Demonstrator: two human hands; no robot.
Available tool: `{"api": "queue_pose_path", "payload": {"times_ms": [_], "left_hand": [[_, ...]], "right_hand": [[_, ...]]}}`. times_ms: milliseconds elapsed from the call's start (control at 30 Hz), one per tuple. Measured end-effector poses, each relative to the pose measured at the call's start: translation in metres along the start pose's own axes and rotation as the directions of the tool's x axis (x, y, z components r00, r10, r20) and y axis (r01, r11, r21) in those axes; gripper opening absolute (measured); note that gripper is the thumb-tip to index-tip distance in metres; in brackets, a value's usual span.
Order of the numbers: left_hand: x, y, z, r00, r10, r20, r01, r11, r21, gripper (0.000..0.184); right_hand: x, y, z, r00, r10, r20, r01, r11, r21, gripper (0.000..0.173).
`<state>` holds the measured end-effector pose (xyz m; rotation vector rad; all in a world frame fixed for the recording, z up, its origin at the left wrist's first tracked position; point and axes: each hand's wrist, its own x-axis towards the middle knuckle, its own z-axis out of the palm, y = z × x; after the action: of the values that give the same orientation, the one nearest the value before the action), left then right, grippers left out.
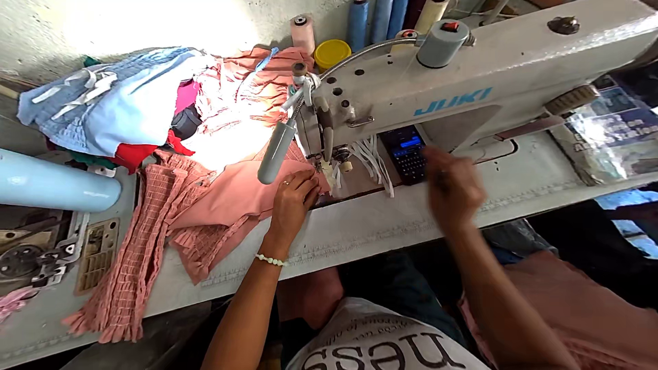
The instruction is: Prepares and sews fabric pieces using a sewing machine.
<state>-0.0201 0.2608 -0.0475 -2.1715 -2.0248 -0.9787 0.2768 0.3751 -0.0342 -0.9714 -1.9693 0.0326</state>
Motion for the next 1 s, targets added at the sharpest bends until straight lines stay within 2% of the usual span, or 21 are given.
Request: {"api": "queue_pose_path", "payload": {"times_ms": [67, 133, 300, 467, 600, 667, 733, 800, 867, 900, 967, 1000], "left_hand": [[0.002, -0.001, 0.0, 1.0, 0.001, 0.002, -0.001, 1.0, -0.001, 0.016], [0.005, -0.002, 0.0, 1.0, 0.004, -0.004, -0.004, 1.0, 0.006, 0.016], [0.01, -0.002, 0.0, 1.0, -0.004, 0.0, 0.004, 1.0, -0.002, 0.014], [0.004, 0.0, -0.002, 1.0, -0.012, 0.005, 0.012, 1.0, -0.021, 0.015], [0.003, 0.0, -0.001, 0.999, -0.021, 0.028, 0.022, 0.999, -0.028, 0.017], [0.002, 0.005, -0.002, 0.998, -0.043, 0.041, 0.043, 0.999, -0.001, 0.018], [-0.001, 0.021, -0.005, 0.994, -0.097, 0.039, 0.098, 0.995, -0.02, 0.02], [-0.001, 0.051, -0.015, 0.988, -0.152, -0.007, 0.149, 0.976, -0.157, 0.023], [0.0, 0.092, -0.036, 0.989, -0.148, -0.003, 0.129, 0.871, -0.474, 0.028], [0.002, 0.115, -0.049, 0.994, -0.108, 0.019, 0.093, 0.751, -0.654, 0.031], [0.006, 0.159, -0.075, 0.999, 0.033, 0.035, 0.019, 0.418, -0.908, 0.038], [0.008, 0.179, -0.087, 0.994, 0.105, 0.022, -0.003, 0.234, -0.972, 0.04]], "right_hand": [[0.015, 0.044, -0.029, 0.987, 0.16, -0.007, -0.159, 0.971, -0.178, 0.031], [0.023, 0.071, -0.04, 0.96, 0.28, 0.003, -0.269, 0.925, -0.268, 0.037], [0.003, 0.088, -0.038, 0.94, 0.327, 0.101, -0.278, 0.901, -0.332, 0.036], [0.002, 0.087, -0.034, 0.956, 0.287, 0.056, -0.258, 0.918, -0.303, 0.035], [0.001, 0.087, -0.036, 0.981, 0.195, -0.013, -0.192, 0.95, -0.246, 0.046], [-0.006, 0.082, -0.036, 0.991, 0.125, -0.043, -0.131, 0.97, -0.203, 0.044], [-0.016, 0.069, -0.035, 0.997, 0.083, 0.007, -0.082, 0.992, -0.099, 0.036], [-0.026, 0.058, -0.031, 0.992, 0.043, 0.119, -0.045, 0.999, 0.012, 0.035], [-0.028, 0.052, -0.027, 0.978, -0.001, 0.206, -0.015, 0.997, 0.077, 0.038], [-0.027, 0.051, -0.026, 0.972, -0.022, 0.236, 0.002, 0.996, 0.084, 0.039], [-0.024, 0.05, -0.025, 0.957, -0.046, 0.287, 0.025, 0.997, 0.076, 0.039], [-0.023, 0.05, -0.025, 0.949, -0.048, 0.312, 0.027, 0.997, 0.069, 0.039]]}}
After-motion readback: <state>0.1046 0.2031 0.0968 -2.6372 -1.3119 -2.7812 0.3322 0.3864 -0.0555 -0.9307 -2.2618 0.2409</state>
